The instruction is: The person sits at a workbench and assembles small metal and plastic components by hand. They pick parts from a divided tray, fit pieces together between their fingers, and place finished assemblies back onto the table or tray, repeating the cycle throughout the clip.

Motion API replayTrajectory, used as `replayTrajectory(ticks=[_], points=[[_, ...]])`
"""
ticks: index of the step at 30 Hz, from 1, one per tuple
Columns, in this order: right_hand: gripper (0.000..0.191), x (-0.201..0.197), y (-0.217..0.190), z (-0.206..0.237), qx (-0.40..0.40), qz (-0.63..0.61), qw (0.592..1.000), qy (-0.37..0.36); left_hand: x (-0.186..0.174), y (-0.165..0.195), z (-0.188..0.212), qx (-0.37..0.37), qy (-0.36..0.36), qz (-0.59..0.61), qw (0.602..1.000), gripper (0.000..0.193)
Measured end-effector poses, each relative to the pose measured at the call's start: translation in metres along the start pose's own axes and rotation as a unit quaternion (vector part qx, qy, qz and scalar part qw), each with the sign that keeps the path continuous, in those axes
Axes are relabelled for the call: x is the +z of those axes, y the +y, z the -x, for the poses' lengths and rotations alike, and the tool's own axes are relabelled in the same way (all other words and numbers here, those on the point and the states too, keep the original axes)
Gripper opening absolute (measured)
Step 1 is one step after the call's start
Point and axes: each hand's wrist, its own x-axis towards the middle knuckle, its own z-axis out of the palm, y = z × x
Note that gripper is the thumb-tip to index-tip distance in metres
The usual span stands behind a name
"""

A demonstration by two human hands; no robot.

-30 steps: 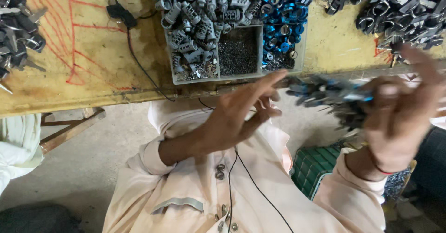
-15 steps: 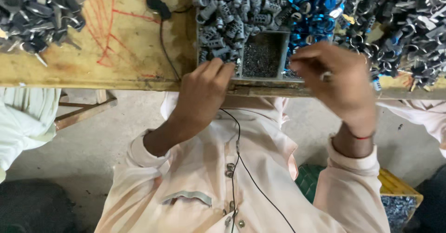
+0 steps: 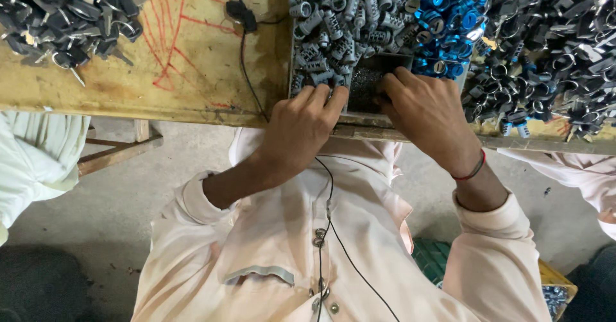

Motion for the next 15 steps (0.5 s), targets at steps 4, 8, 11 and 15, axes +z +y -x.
replayTrajectory(ticks=[4, 8, 11, 15], points=[[0.016, 0.005, 0.001, 0.005, 0.002, -0.004, 1.0, 0.01, 0.001, 0.001, 0.005, -0.02, 0.016, 0.067, 0.997, 0.012], [0.017, 0.007, -0.005, 0.01, 0.042, -0.011, 0.998, 0.037, 0.002, 0.002, 0.007, -0.036, 0.043, 0.093, 0.994, 0.012], [0.008, 0.007, -0.011, 0.013, 0.07, -0.081, 0.991, 0.074, 0.002, 0.001, 0.009, -0.044, 0.045, 0.121, 0.991, 0.012], [0.013, 0.012, -0.013, 0.016, 0.102, -0.157, 0.974, 0.125, 0.001, 0.001, 0.013, -0.045, 0.066, 0.147, 0.986, 0.021]])
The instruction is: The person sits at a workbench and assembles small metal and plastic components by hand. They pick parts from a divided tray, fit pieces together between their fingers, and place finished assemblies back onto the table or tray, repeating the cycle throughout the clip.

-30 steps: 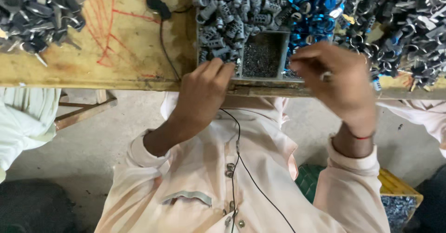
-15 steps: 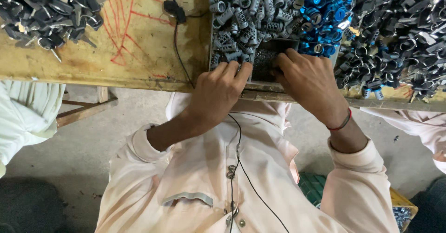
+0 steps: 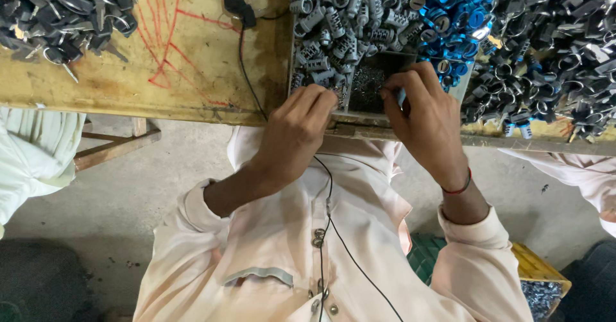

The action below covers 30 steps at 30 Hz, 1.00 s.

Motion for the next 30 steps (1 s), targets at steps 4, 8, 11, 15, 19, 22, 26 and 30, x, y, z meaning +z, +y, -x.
replayTrajectory(ticks=[4, 8, 11, 15, 19, 22, 26, 30], points=[[0.014, 0.006, 0.007, 0.005, 0.009, -0.083, 0.996, 0.018, -0.004, 0.003, 0.001, 0.003, 0.029, 0.057, 0.998, 0.024], [0.014, 0.008, 0.01, 0.014, -0.008, -0.223, 0.975, 0.015, 0.004, 0.012, -0.003, -0.046, 0.07, 0.218, 0.972, 0.017], [0.006, 0.01, 0.009, 0.022, 0.112, -0.496, 0.861, -0.019, 0.015, 0.017, -0.009, -0.098, 0.055, 0.363, 0.925, 0.015], [0.011, 0.012, 0.007, 0.029, 0.116, -0.557, 0.822, -0.032, 0.03, 0.024, -0.014, -0.145, 0.037, 0.465, 0.872, 0.018], [0.015, 0.015, 0.008, 0.033, 0.116, -0.579, 0.806, -0.032, 0.038, 0.024, -0.016, -0.193, 0.012, 0.568, 0.8, 0.016], [0.017, 0.019, 0.008, 0.035, 0.118, -0.599, 0.792, -0.026, 0.039, 0.021, -0.015, -0.183, 0.006, 0.543, 0.819, 0.016], [0.019, 0.03, 0.006, 0.037, 0.113, -0.645, 0.756, -0.005, 0.04, 0.021, -0.012, -0.154, 0.018, 0.539, 0.828, 0.015], [0.019, 0.031, 0.007, 0.043, 0.068, -0.502, 0.862, 0.02, 0.04, 0.021, -0.012, -0.148, 0.025, 0.553, 0.82, 0.013]])
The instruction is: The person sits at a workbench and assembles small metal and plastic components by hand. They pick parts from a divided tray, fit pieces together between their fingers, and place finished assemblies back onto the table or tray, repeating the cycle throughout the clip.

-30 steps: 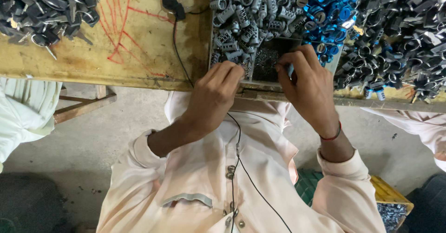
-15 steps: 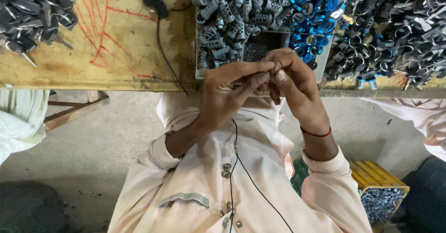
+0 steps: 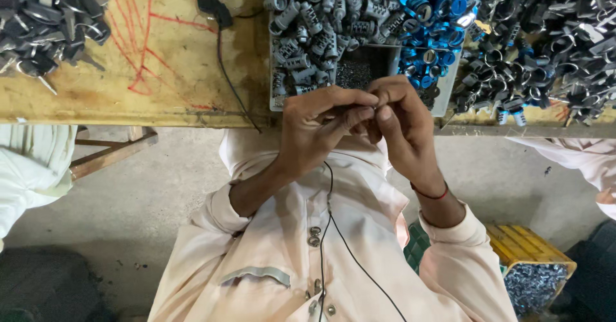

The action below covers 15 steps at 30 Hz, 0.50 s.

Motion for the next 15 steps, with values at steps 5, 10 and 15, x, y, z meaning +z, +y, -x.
replayTrajectory(ticks=[5, 10, 15], points=[[0.017, -0.008, -0.006, 0.005, 0.017, 0.013, 1.0, -0.012, 0.0, 0.003, -0.001, 0.008, -0.044, 0.064, 0.997, 0.011], [0.014, -0.003, -0.01, 0.007, -0.032, 0.069, 0.997, 0.01, 0.002, 0.009, -0.003, 0.039, -0.051, 0.01, 0.998, 0.01], [0.01, -0.001, -0.016, 0.01, -0.069, 0.251, 0.964, 0.046, 0.0, 0.022, 0.002, -0.034, -0.049, -0.008, 0.998, 0.027]])
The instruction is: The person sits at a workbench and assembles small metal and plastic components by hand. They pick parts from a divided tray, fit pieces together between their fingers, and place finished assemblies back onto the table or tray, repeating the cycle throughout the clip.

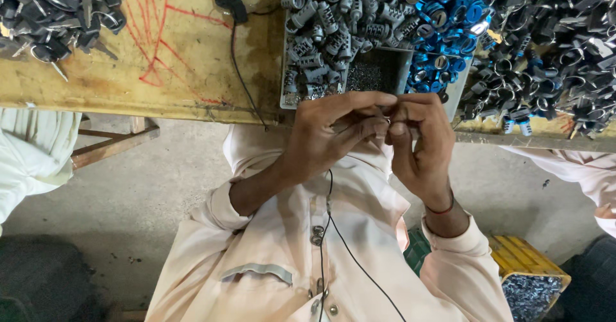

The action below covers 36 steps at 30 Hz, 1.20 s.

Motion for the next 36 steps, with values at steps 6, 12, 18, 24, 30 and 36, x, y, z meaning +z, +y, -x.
replayTrajectory(ticks=[6, 12, 18, 24, 30, 36], points=[[0.024, 0.002, -0.01, -0.005, 0.073, -0.313, 0.947, -0.009, -0.009, 0.003, -0.007, -0.108, -0.103, 0.098, 0.984, 0.01], [0.012, -0.035, -0.032, -0.023, 0.12, 0.073, 0.983, -0.12, -0.007, -0.007, -0.005, 0.042, -0.04, -0.157, 0.986, 0.01], [0.013, -0.073, -0.01, -0.044, 0.008, 0.516, 0.833, -0.199, -0.013, -0.022, -0.013, 0.021, -0.058, -0.136, 0.989, 0.011], [0.01, -0.073, 0.0, -0.048, -0.02, 0.513, 0.823, -0.241, -0.016, -0.023, -0.014, 0.0, -0.069, -0.119, 0.99, 0.012], [0.012, -0.074, -0.002, -0.054, -0.02, 0.501, 0.826, -0.259, -0.018, -0.022, -0.016, 0.004, -0.083, -0.117, 0.99, 0.012], [0.014, -0.077, -0.002, -0.054, -0.009, 0.492, 0.829, -0.266, -0.017, -0.021, -0.017, 0.03, -0.086, -0.145, 0.985, 0.012]])
